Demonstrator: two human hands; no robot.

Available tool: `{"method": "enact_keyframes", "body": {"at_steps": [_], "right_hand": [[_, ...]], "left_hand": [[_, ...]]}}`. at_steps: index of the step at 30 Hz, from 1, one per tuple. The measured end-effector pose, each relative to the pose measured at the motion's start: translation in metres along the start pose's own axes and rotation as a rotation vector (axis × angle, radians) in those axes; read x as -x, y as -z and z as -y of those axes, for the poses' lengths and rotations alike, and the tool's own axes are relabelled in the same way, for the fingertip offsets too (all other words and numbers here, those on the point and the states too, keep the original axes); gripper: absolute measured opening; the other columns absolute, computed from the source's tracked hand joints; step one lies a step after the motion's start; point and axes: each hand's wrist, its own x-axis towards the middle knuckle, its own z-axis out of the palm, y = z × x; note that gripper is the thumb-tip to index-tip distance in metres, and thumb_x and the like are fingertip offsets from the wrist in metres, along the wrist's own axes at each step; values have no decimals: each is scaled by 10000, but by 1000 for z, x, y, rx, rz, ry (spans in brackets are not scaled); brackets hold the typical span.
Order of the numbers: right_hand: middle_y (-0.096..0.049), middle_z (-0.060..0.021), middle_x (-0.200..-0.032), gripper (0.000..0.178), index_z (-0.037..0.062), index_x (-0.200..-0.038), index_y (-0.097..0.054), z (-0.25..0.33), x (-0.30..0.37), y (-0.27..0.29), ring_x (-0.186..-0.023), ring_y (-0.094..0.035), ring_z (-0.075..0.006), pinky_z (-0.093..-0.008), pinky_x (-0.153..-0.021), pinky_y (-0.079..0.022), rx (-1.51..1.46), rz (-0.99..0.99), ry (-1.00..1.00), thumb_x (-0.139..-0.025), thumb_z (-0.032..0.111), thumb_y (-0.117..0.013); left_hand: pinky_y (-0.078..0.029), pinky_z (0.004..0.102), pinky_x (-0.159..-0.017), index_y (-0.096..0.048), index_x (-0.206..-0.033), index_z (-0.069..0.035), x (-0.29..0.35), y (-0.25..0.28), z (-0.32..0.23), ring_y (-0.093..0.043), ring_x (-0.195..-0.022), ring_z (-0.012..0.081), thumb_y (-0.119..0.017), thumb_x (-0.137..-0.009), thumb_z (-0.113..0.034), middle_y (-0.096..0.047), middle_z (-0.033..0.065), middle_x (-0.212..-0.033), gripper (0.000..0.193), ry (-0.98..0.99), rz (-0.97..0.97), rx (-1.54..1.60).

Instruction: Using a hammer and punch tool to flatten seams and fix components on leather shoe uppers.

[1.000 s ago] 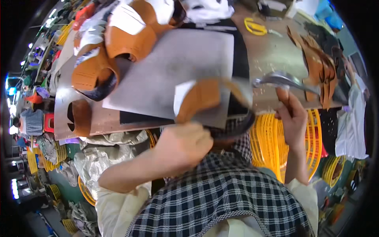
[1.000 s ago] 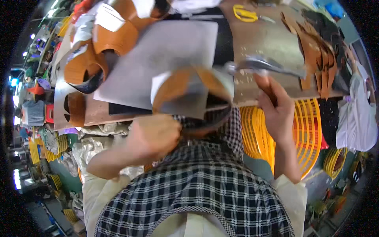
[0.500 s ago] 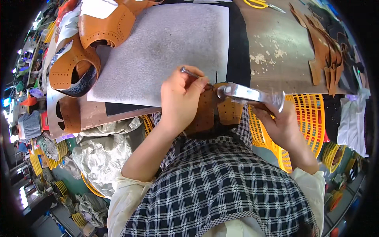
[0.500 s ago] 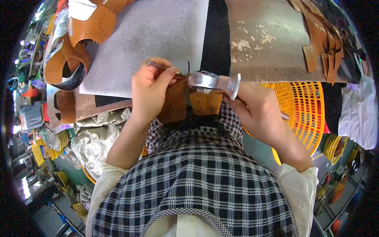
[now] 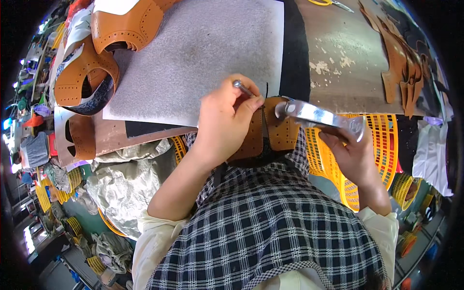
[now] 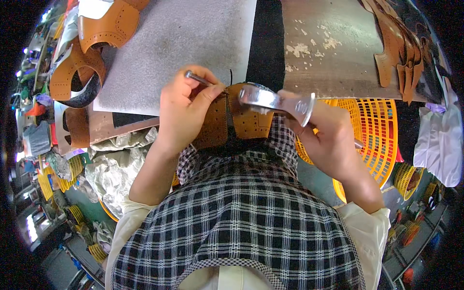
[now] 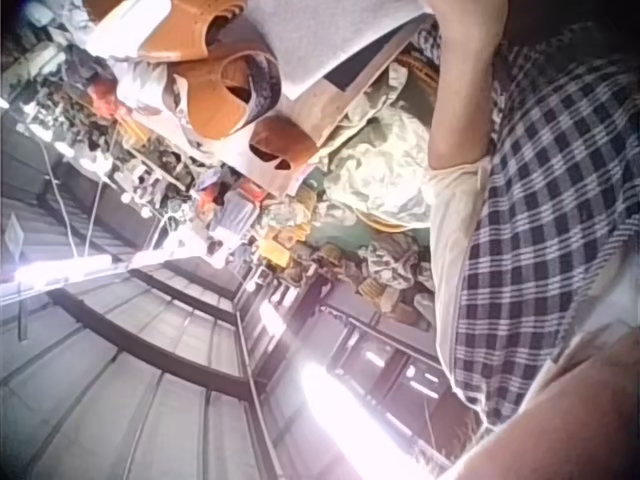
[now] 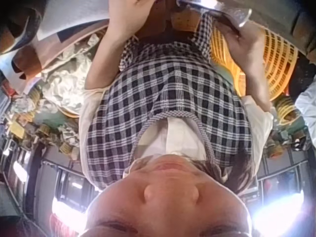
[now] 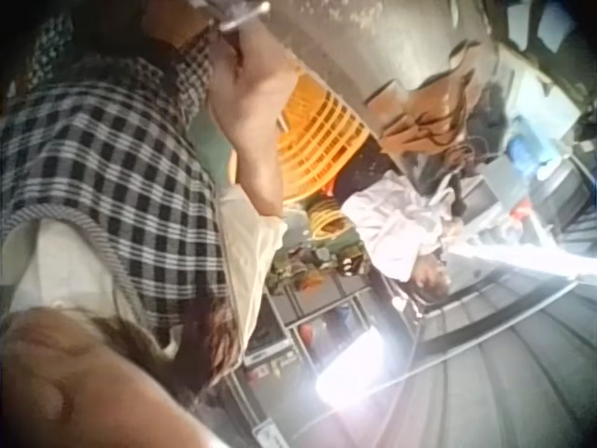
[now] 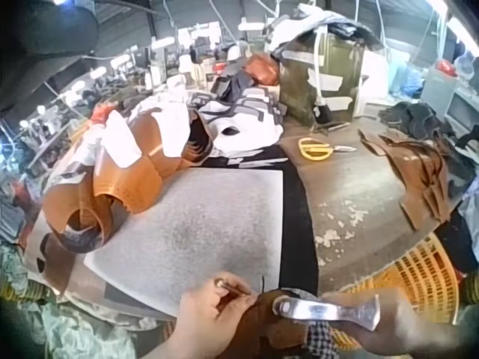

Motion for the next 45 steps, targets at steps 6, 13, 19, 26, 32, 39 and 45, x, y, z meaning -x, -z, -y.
{"method": "enact_keyframes", "body": {"at_steps": [6,13,19,26,32,39,45], "right_hand": [[-631,-69,-824,179,-24,-992,-618,27,-12,15,-713,-578,-118,-238,-647,-466,-147,-297,115,-813,-17,-625],[-632,-65,-876,236,-47,-1041,-598,9,-5,4,-779,-578,-103,-228,-701,-463,-236,-184,6,-807,-39,-631],[-612,-88,-809,196,-51,-1012,-558,17,-8,10,-698,-541,-100,-217,-639,-437,-211,-322,123,-821,-32,-595],[-634,-110,-885,130,-16,-970,-590,29,-7,8,-743,-577,-147,-243,-660,-443,14,-191,172,-843,10,-578],[-645,-171,-887,331,33,-1093,-618,16,-12,-6,-708,-623,-308,-312,-612,-489,261,80,112,-770,-39,-608],[-661,-64,-941,292,-20,-1081,-596,11,-22,-20,-876,-603,-106,-252,-794,-474,-221,71,-186,-796,-77,-571],[-601,-25,-901,303,-42,-1161,-535,-25,-15,-19,-721,-547,-62,-184,-637,-434,-334,-165,-292,-859,-18,-547]], "left_hand": [[-468,265,-614,-578,-853,-27,-3,0,-13,-607,-671,162,-613,-808,-42,-613,86,-729,60,-257,70,-453],[-461,290,-613,-576,-868,-17,-1,6,11,-576,-625,166,-567,-841,-37,-600,88,-689,35,59,-37,142],[-457,306,-615,-570,-857,-25,0,10,8,-584,-633,220,-587,-827,-44,-592,104,-703,39,-34,22,-21],[-477,366,-596,-542,-859,-21,8,0,-6,-611,-686,310,-597,-813,-80,-616,134,-745,93,-308,65,-474],[-483,371,-549,-536,-847,-31,4,-1,3,-591,-577,291,-500,-898,-154,-570,102,-642,138,-20,-253,68],[-485,321,-504,-593,-697,-56,108,41,21,-606,-644,212,-560,-700,-122,-546,83,-726,74,-450,577,-1030],[-435,296,-520,-559,-726,-43,99,195,-43,-549,-550,201,-677,-730,-48,-580,60,-660,119,-264,-866,-1075]]}}
